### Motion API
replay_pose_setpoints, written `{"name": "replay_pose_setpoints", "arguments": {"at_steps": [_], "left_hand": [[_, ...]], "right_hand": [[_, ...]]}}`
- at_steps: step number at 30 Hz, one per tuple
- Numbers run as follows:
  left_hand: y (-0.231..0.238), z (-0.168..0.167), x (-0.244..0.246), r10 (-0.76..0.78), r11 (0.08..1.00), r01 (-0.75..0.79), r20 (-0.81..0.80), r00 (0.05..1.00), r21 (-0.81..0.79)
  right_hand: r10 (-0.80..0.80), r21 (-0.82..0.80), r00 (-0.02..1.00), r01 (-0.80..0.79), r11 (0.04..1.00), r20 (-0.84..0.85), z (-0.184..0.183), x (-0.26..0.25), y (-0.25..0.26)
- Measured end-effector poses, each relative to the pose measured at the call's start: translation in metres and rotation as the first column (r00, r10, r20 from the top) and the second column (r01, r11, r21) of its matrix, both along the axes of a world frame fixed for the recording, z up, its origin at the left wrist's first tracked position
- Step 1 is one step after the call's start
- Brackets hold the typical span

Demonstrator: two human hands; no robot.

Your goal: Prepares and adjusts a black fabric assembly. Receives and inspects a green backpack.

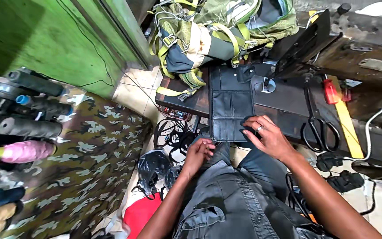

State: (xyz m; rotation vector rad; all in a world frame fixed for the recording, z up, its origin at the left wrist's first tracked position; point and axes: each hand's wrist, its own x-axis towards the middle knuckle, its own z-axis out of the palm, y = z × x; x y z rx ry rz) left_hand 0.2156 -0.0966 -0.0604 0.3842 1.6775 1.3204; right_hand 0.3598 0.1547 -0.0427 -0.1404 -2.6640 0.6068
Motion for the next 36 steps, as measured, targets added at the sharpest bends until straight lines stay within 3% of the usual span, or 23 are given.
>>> {"name": "replay_pose_setpoints", "arguments": {"at_steps": [3, 8, 15, 23, 26, 28, 30, 32, 34, 36], "left_hand": [[0.004, 0.000, -0.004, 0.142, 0.989, -0.144, 0.062, 0.988, 0.029], [0.014, 0.010, 0.001, 0.047, 0.992, -0.055, 0.074, 0.996, 0.118], [0.023, 0.012, 0.008, 0.131, 0.981, -0.141, 0.084, 0.988, 0.132], [0.014, 0.005, 0.006, 0.044, 0.985, -0.034, -0.052, 0.998, 0.170], [0.002, -0.001, -0.005, -0.205, 0.972, 0.220, -0.149, 0.967, 0.089], [-0.006, -0.005, -0.014, -0.462, 0.885, 0.461, -0.254, 0.850, -0.068], [-0.010, -0.008, -0.018, -0.592, 0.806, 0.558, -0.280, 0.756, -0.198], [-0.010, -0.010, -0.020, -0.522, 0.853, 0.497, -0.238, 0.819, -0.162], [-0.008, -0.010, -0.016, -0.317, 0.947, 0.321, -0.192, 0.929, -0.008], [-0.001, -0.005, -0.004, -0.058, 0.991, 0.083, -0.229, 0.972, 0.101]], "right_hand": [[-0.004, -0.002, 1.000, 0.004, 1.000, 0.014, 0.000, -0.002, 0.000], [-0.022, -0.006, 0.999, 0.022, 1.000, 0.024, -0.001, -0.004, 0.001], [-0.050, 0.012, 0.996, 0.050, 0.999, 0.072, 0.003, -0.005, -0.002], [-0.030, 0.018, 0.994, 0.029, 0.999, 0.107, 0.008, -0.004, -0.003], [-0.028, 0.035, 0.992, 0.024, 0.999, 0.123, 0.010, -0.001, -0.006], [-0.021, 0.090, 0.991, 0.009, 0.996, 0.134, 0.011, 0.000, -0.010], [-0.006, 0.149, 0.992, -0.013, 0.989, 0.125, 0.012, 0.000, -0.016], [0.030, 0.162, 0.993, -0.048, 0.986, 0.111, 0.012, -0.001, -0.023], [0.069, 0.155, 0.993, -0.083, 0.984, 0.092, 0.009, -0.004, -0.029], [0.091, 0.152, 0.992, -0.103, 0.983, 0.088, 0.006, -0.005, -0.033]]}}
